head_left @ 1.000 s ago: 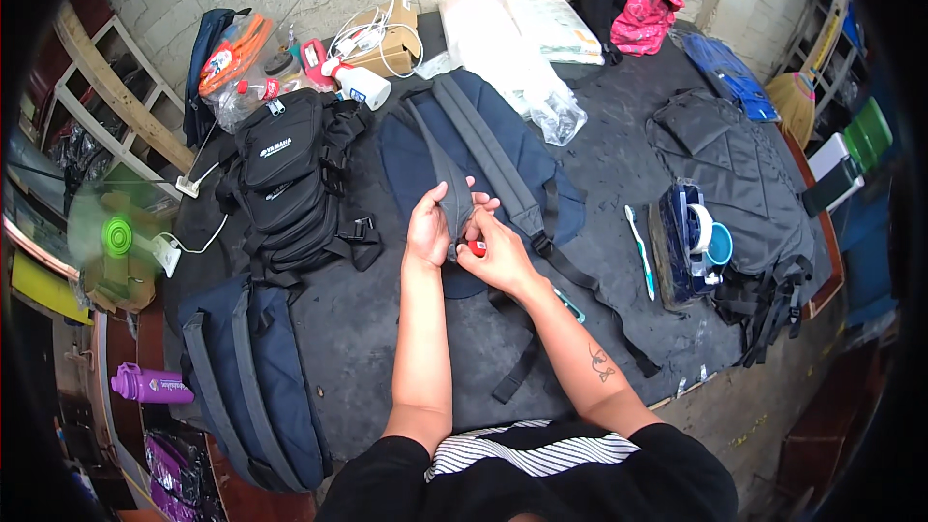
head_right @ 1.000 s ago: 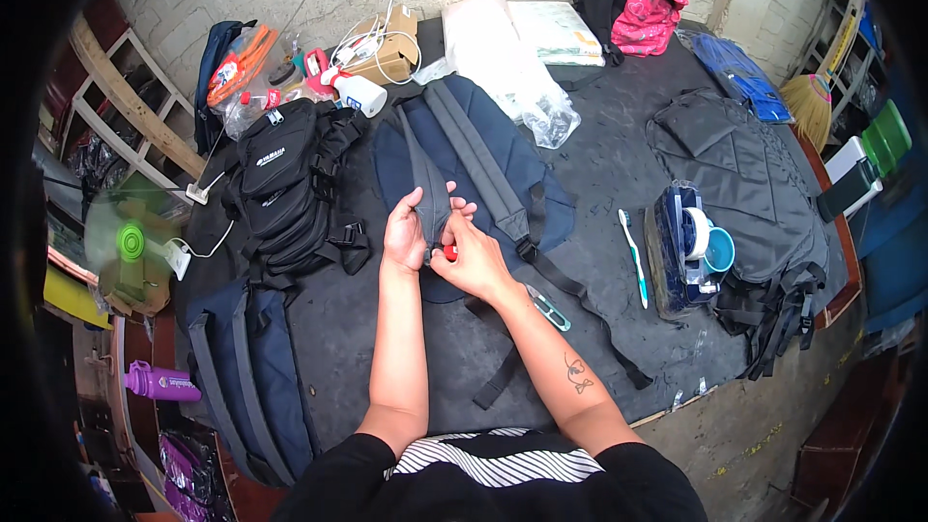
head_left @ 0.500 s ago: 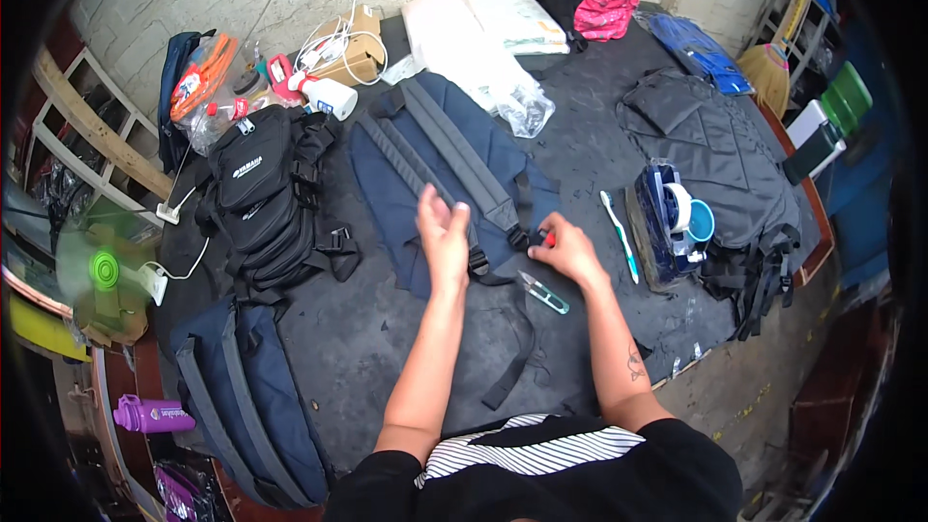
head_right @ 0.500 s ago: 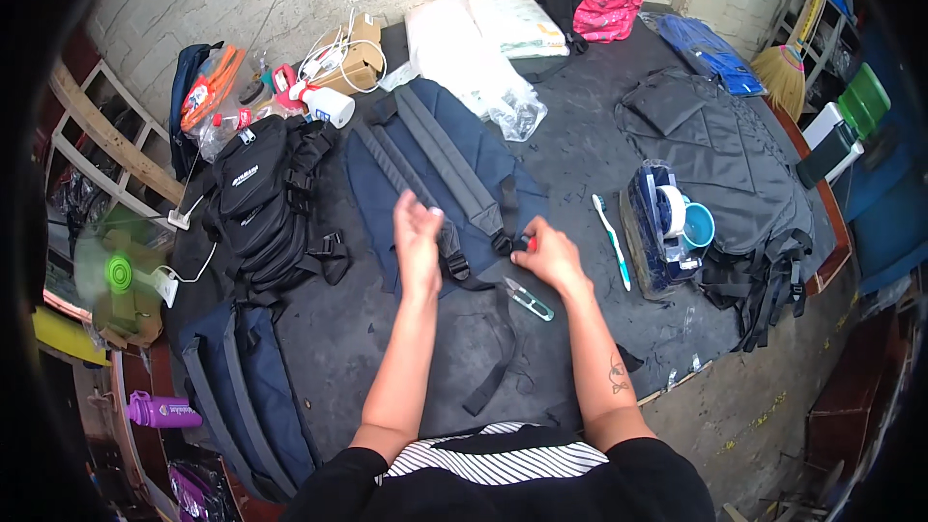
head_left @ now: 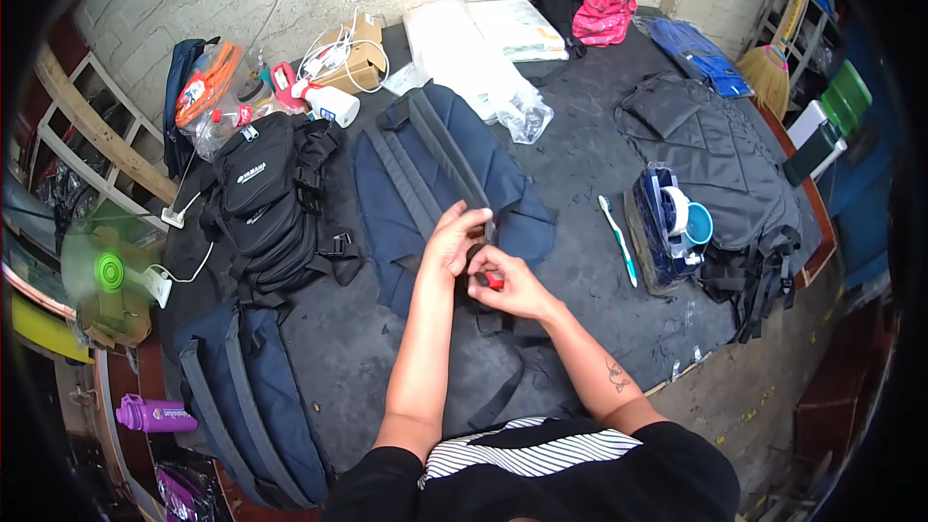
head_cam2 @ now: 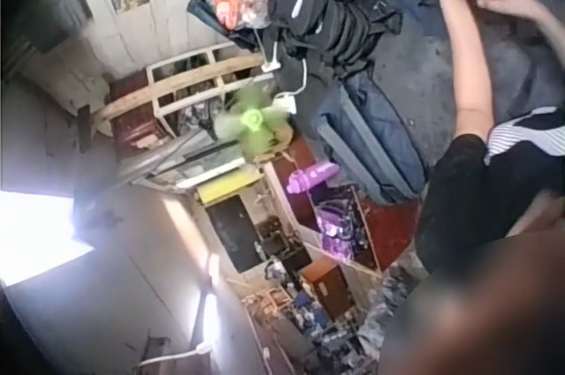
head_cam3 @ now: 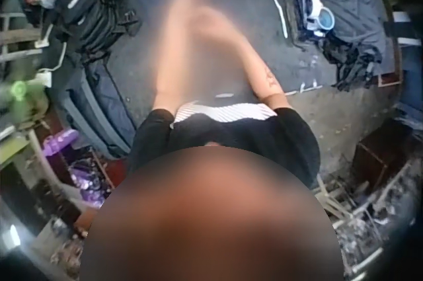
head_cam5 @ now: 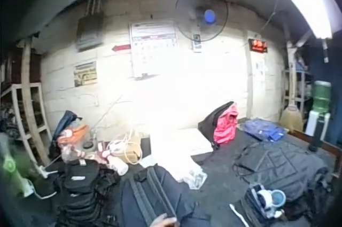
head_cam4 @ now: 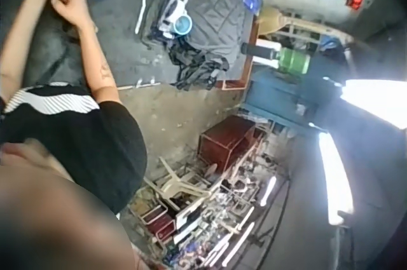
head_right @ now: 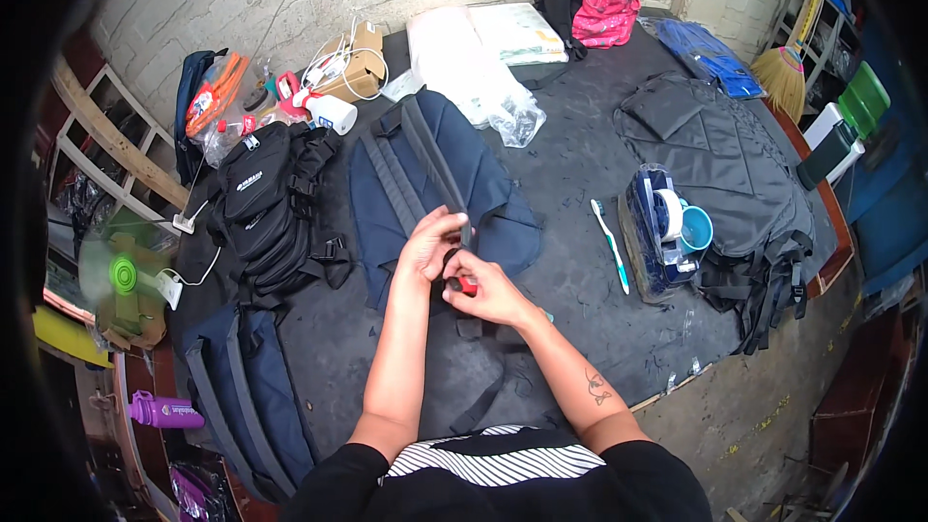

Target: Trimming loose threads with scissors and burning them with a lighter while inspecting backpacks on a workbench.

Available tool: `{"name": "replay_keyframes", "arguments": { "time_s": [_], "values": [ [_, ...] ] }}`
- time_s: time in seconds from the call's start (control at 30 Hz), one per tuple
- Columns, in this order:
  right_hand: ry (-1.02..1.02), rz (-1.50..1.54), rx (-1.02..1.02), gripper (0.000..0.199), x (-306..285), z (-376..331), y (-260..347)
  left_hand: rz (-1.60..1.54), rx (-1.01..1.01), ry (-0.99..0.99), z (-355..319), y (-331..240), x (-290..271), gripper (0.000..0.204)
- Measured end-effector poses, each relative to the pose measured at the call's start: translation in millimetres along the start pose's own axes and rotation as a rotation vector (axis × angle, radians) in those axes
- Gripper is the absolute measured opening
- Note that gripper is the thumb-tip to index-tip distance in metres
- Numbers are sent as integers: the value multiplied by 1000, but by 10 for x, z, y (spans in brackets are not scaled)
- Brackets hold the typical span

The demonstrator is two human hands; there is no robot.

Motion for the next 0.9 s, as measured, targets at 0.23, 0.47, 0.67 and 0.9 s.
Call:
{"name": "replay_keyframes", "arguments": {
  "time_s": [0.23,0.47,0.67,0.9],
  "values": [
    [-557,-172,-278,36,-372,17,555,-168,220,152,38,-424,24,20],
    [-495,-98,-131,41,-326,189,396,-180,170,-96,-30,-435,-58,51],
    [-492,-435,-422,35,129,-83,588,316,227,-110,-74,-523,101,112],
    [-414,-310,-100,33,-27,-43,394,-543,39,286,50,-244,-21,58]
  ]
}}
Point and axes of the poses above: each hand's wrist, its own z-axis towards the middle knuckle, its own x-axis out of the palm, y = z × x, the point moved 8 cm from there along z, towards the middle knuckle, and after that the axes turned 12 degrees about x, right-handed, at the moved point
